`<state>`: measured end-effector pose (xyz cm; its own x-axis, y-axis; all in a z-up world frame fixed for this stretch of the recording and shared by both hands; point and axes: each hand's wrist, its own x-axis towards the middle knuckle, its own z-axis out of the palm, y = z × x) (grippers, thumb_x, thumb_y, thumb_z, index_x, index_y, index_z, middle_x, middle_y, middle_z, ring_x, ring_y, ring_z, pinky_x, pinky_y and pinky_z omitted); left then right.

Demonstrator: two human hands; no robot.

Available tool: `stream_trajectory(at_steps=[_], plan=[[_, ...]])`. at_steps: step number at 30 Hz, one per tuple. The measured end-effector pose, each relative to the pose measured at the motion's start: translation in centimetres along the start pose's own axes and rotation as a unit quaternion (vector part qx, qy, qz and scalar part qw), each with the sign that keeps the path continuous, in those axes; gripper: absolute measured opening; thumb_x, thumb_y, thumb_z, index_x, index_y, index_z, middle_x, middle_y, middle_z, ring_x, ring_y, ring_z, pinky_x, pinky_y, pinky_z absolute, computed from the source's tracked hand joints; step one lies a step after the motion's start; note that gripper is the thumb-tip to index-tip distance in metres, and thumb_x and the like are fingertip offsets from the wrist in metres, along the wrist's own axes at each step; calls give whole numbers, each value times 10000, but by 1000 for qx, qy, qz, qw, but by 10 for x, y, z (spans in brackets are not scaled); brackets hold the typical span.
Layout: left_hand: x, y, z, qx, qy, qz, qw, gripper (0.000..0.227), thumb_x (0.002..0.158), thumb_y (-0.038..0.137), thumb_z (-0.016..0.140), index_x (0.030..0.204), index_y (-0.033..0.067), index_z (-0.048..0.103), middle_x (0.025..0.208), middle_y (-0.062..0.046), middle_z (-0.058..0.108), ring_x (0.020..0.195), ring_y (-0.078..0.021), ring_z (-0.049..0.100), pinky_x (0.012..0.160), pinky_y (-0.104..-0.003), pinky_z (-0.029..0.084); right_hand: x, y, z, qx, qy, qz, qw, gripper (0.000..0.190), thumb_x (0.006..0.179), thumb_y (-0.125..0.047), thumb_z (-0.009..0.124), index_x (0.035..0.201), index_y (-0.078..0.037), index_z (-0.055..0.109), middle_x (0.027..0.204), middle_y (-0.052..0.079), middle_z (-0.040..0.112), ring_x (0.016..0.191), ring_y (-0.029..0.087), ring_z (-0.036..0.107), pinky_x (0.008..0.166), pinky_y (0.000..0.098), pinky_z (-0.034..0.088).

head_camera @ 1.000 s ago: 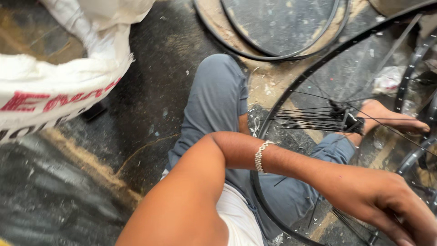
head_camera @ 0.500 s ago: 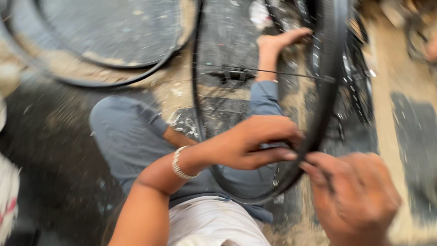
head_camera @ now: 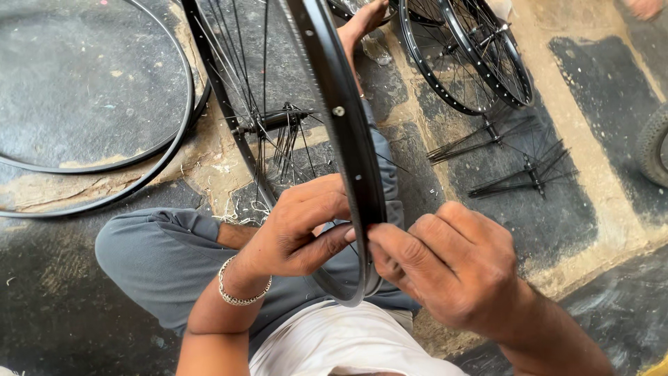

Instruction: The person sits on the floor and assembles a bicycle wheel by hand. They insert spokes into the rim and hub, then attach a rubber tire strip to the rim, pressing it into place.

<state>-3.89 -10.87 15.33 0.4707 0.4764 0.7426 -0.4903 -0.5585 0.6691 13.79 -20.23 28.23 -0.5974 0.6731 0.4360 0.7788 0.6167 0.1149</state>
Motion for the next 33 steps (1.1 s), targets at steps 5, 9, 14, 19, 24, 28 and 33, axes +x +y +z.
stream_trajectory(at_steps=[5,9,14,19,24,28,33], plan=[[2,0,2,4,10,-1,1000,145,1004,92,687,1118,10,654,1085,-96,681,982,-257,697,879,-343,565,-1,2,-2,9,2,-6,1000,218,881,-95,795,1067,1,732,687,3,485,579,160,463,500,310,399],[4,-1,1,12,3,6,1000,113,996,82,679,1082,15,653,1039,-111,656,911,-259,677,817,-324,549,0,3,-1,50,-15,16,999,167,878,-55,773,1033,-11,727,694,13,479,593,173,465,505,329,387],[2,2,0,23,-10,-35,999,114,1002,97,657,1082,15,649,1013,-106,657,925,-273,679,838,-335,551,0,3,-5,5,-9,0,1000,180,912,-109,792,1047,-22,712,695,18,469,599,177,461,503,327,401],[5,2,1,4,0,-35,999,140,985,124,677,1079,26,646,995,-92,661,906,-254,688,823,-325,550,0,3,-2,80,-13,31,996,213,873,-47,757,1069,19,705,688,23,471,587,168,458,483,330,384],[6,2,-2,27,-35,-36,998,146,1016,108,666,1133,19,664,1063,-125,658,916,-264,676,819,-312,555,2,3,1,69,-9,39,997,170,864,-22,756,1021,-16,691,681,22,474,586,169,465,485,329,388],[6,2,-1,-3,-29,-54,998,172,1004,103,652,1145,5,650,1072,-115,662,961,-271,690,839,-329,564,1,4,-2,44,-13,29,999,152,877,-56,755,1010,-25,689,693,21,496,591,174,475,491,323,402],[6,0,-1,-8,-26,-57,998,175,980,116,685,1119,14,653,1044,-102,675,937,-271,691,802,-328,558,1,8,-3,4,-9,12,1000,211,892,-135,778,1052,-13,711,659,13,482,565,170,470,472,324,401]])
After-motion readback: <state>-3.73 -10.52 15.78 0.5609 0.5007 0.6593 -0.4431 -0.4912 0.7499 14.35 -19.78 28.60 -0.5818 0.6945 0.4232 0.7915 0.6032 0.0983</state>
